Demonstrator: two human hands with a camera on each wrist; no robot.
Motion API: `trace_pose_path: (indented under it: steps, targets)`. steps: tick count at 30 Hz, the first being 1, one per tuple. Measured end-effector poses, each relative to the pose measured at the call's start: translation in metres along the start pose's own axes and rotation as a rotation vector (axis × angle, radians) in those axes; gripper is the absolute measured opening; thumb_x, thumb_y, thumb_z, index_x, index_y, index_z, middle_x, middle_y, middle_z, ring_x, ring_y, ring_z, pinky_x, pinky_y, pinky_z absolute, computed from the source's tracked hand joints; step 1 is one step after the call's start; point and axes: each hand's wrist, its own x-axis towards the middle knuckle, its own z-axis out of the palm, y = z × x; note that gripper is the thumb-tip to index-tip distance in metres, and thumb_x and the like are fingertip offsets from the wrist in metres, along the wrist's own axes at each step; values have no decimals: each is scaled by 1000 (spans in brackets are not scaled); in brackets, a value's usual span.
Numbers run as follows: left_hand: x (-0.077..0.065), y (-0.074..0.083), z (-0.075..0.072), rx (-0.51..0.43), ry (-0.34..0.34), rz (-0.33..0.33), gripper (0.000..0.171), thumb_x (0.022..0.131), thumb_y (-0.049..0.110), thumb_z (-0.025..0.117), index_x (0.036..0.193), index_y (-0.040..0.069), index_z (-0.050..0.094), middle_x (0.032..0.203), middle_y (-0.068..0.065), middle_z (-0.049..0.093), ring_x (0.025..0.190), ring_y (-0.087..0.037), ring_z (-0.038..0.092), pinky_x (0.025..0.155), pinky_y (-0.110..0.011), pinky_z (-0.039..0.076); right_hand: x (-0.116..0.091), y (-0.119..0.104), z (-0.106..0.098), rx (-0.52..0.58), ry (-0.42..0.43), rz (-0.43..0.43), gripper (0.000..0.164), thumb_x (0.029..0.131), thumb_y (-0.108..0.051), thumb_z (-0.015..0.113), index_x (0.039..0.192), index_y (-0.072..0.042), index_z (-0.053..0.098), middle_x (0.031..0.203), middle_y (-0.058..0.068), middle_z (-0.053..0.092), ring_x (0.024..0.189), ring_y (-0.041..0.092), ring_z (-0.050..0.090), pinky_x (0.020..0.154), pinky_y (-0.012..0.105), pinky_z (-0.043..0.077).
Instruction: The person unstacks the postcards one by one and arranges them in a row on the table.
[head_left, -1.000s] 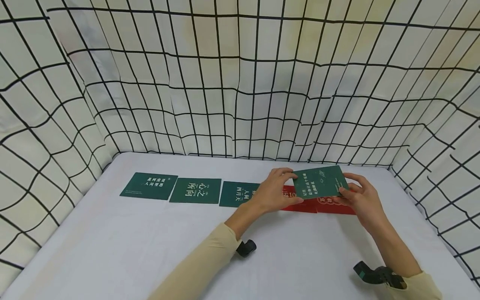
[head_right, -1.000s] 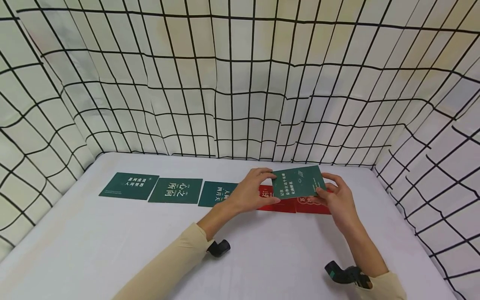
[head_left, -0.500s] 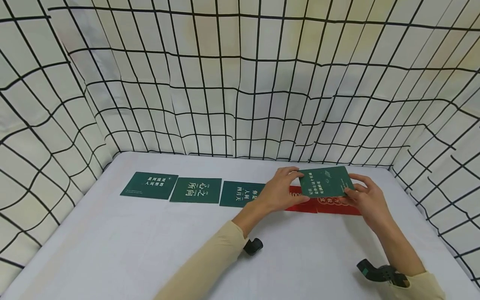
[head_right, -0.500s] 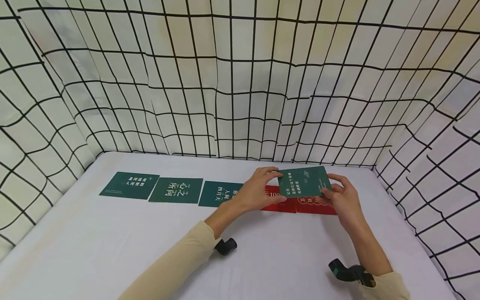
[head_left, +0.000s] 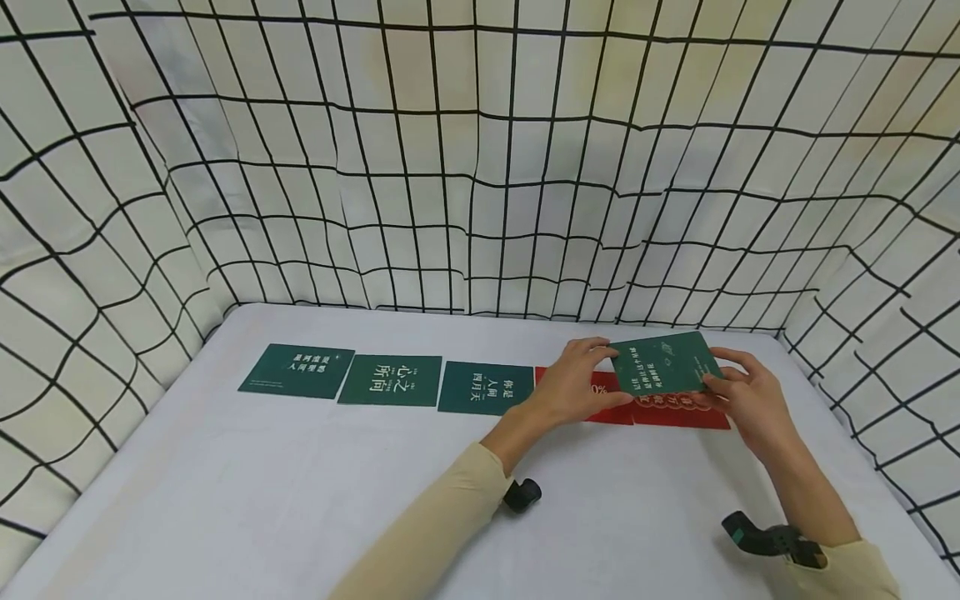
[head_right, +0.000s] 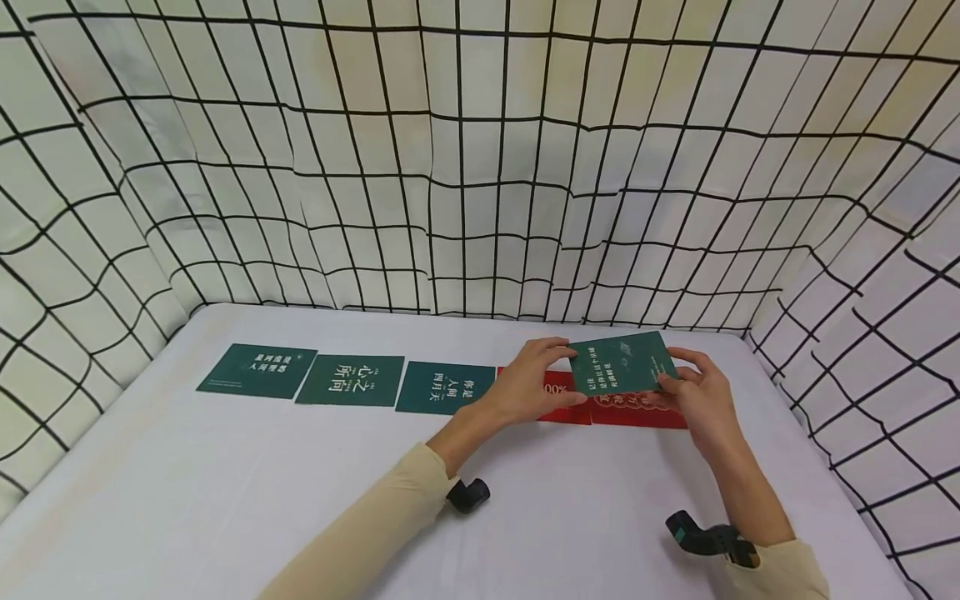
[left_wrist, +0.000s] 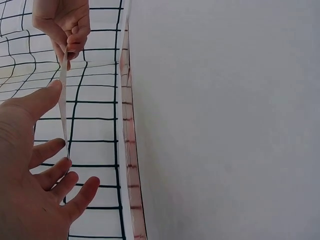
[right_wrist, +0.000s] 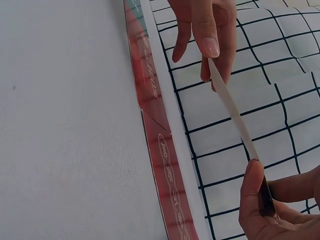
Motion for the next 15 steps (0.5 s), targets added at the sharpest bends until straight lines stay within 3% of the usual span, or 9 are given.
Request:
trace_pose_path:
  steps: [7, 15]
  targets:
    - [3, 5, 6, 1, -1, -15, 71, 92, 47, 75, 154, 23, 51, 167, 3, 38, 156, -17, 32, 112, -33, 53, 2, 5, -6, -33, 33, 28, 66, 109, -18, 52, 163, 0, 19, 104, -15, 61, 88, -2, 65, 83, 19, 62]
    - [3, 7, 8, 6, 2, -33, 72, 94, 47, 73, 157, 24, 47, 168, 3, 37, 156, -17, 32, 115, -36, 51, 5, 10, -15, -6, 53, 15, 67, 108, -17, 53, 162, 2, 19, 96, -23, 61, 84, -2, 67, 80, 19, 62]
